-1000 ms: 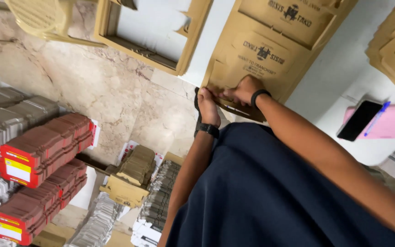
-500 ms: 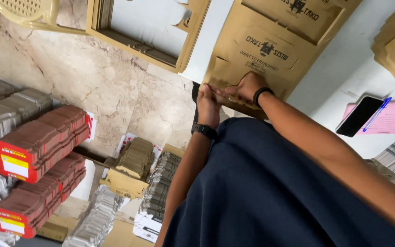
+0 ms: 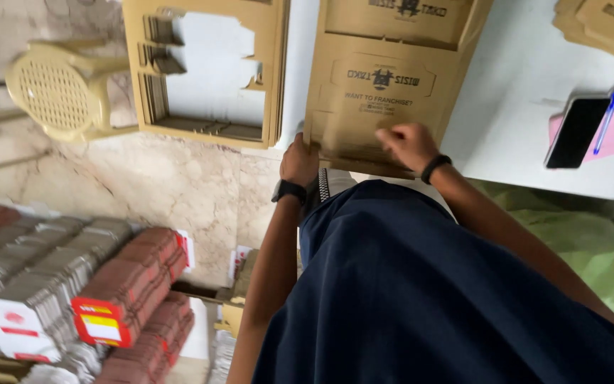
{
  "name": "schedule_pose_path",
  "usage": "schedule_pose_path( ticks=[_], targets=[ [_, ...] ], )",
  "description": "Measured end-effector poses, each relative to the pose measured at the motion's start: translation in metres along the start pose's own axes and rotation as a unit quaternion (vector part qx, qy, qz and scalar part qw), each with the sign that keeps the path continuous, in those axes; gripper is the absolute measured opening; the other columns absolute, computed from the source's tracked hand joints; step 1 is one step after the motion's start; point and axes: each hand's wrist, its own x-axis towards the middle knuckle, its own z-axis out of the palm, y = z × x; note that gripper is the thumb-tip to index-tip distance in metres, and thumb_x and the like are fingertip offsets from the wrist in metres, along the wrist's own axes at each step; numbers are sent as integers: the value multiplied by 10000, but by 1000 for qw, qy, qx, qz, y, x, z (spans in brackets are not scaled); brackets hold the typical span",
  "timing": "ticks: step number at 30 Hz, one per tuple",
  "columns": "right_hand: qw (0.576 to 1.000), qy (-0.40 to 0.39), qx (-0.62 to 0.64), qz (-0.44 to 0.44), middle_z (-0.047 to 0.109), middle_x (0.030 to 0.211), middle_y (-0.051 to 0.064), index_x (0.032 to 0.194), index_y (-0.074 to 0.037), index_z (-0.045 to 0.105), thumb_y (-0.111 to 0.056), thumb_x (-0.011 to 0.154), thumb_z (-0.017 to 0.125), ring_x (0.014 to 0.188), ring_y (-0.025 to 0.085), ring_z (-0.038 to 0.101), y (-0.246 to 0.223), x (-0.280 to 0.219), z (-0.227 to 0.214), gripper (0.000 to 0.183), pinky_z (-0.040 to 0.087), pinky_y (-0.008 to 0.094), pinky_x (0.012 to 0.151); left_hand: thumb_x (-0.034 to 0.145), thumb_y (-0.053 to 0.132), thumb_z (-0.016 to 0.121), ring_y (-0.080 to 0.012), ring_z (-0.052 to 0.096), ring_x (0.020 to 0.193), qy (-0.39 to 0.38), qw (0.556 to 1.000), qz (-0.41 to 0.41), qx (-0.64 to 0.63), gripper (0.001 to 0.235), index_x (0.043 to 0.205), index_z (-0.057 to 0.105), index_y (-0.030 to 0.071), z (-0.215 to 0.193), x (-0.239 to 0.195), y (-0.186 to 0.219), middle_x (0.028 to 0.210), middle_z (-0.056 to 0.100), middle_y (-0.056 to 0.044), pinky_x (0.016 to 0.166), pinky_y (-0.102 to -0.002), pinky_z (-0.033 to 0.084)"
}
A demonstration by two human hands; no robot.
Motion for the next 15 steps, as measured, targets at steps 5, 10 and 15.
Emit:
schedule_pose_path(
  ticks=[5, 10, 15],
  targets=[
    [962, 262, -7, 74, 663, 898, 117, 1102, -121, 614, -418, 933, 818, 890, 342, 697, 84, -38, 13, 398, 570, 483, 797, 883, 462, 620, -457, 631, 1199, 29, 999, 19, -34, 547, 1332, 609, 150, 3, 7, -7, 1260, 630, -186, 1026, -544, 532],
    [935, 299, 134, 134, 566, 1050, 132, 1307, -134, 517, -217, 891, 834, 912, 307, 679, 82, -66, 41, 530, 581, 425, 811, 790, 516, 746, -404, 677, 1148, 2, 999, 41, 27, 597, 1274, 633, 186, 16, 41, -35, 1172, 731, -135, 1000, -535, 553],
    [888, 263, 271, 263, 600, 1045, 41, 1260, -187, 540, -414, 829, 929, 966, 169, 650, 90, -80, 55, 623, 595, 331, 788, 732, 401, 769, -346, 688, 1159, -10, 999, 38, -5, 706, 1379, 574, 197, 0, 27, -26, 1268, 702, -109, 1022, -514, 549]
  ],
)
